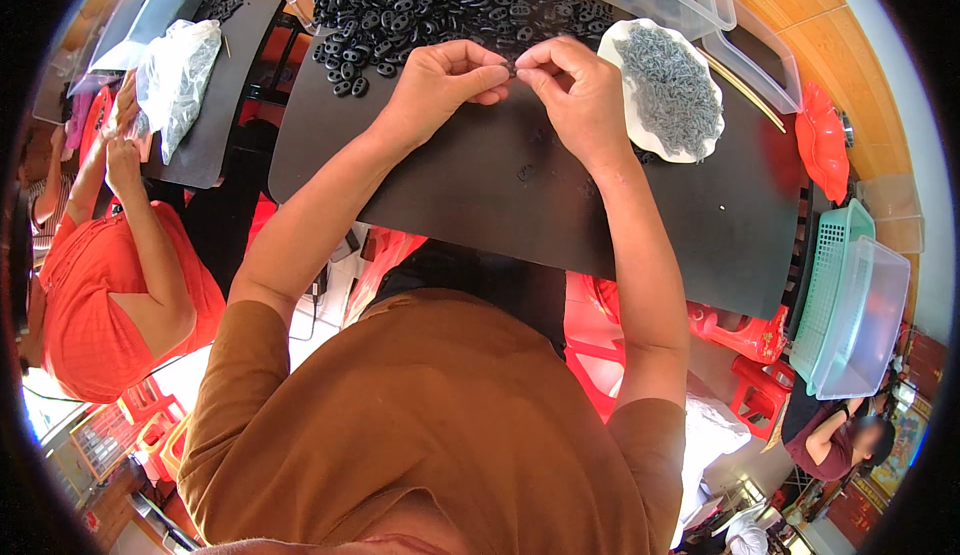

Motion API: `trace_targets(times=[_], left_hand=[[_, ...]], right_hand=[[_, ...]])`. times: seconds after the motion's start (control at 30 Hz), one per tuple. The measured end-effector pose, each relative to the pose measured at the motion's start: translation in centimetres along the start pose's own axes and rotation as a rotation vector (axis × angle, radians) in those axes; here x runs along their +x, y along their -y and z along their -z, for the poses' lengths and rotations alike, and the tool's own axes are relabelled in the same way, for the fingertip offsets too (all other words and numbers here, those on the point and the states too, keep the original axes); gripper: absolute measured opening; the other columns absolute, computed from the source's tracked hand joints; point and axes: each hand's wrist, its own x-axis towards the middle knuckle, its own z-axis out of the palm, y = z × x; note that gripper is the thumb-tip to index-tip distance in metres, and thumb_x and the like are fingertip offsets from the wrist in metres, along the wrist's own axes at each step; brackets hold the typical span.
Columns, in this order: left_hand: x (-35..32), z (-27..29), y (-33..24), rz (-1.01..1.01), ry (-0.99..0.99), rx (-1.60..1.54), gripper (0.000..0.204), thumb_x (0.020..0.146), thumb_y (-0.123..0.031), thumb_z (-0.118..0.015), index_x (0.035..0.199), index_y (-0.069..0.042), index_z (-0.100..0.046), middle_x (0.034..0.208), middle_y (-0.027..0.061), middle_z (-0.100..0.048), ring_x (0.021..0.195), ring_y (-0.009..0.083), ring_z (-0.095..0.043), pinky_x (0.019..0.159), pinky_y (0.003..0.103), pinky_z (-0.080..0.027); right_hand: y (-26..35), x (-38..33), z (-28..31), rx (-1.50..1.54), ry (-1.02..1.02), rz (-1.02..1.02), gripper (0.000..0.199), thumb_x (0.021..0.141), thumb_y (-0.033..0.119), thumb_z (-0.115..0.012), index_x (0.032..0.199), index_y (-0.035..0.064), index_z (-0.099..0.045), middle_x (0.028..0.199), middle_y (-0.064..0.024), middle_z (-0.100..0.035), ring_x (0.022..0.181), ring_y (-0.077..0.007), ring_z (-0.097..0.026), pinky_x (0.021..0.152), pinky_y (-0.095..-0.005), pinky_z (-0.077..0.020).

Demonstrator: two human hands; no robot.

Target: The person sits at a table and repeatedly picks up small black plastic rings and metal pins. They insert the pins into the rings and place the assembled units onto the table surface. The process is repetitive and involves handling small parts with both hands.

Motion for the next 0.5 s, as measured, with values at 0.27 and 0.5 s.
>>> trace_targets(times=[0.27,0.5], left_hand=[[-0.2,-0.2,-0.3,-0.003,-0.005,-0.003,0.011,0.089,-0.008,-0.069,0.094,0.001,-0.068,0.086,0.0057,-0.069,0.077,0.0105,-0.067,0.071,0.021,-0.056],[-0.4,-0.3,-0.2,0.013,-0.014,-0.029,0.009,0.088,-0.007,-0.069,0.092,0.001,-0.068,0.085,0.0056,-0.069,0.076,0.0102,-0.067,0.07,0.021,-0.055]], right_hand=[[-0.1,0.0,-0.1,0.086,-0.009,0.001,0.008,0.081,-0.004,-0.068,0.085,0.0021,-0.064,0.082,-0.0012,-0.066,0.074,-0.008,-0.063,0.065,-0.0223,-0.051],[-0.9,-0.2,-0.5,0.213,0.023,-0.049,0.007,0.084,-0.003,-0.067,0.084,0.0022,-0.063,0.08,0.0003,-0.065,0.074,-0.0046,-0.061,0.066,-0.0205,-0.0499]])
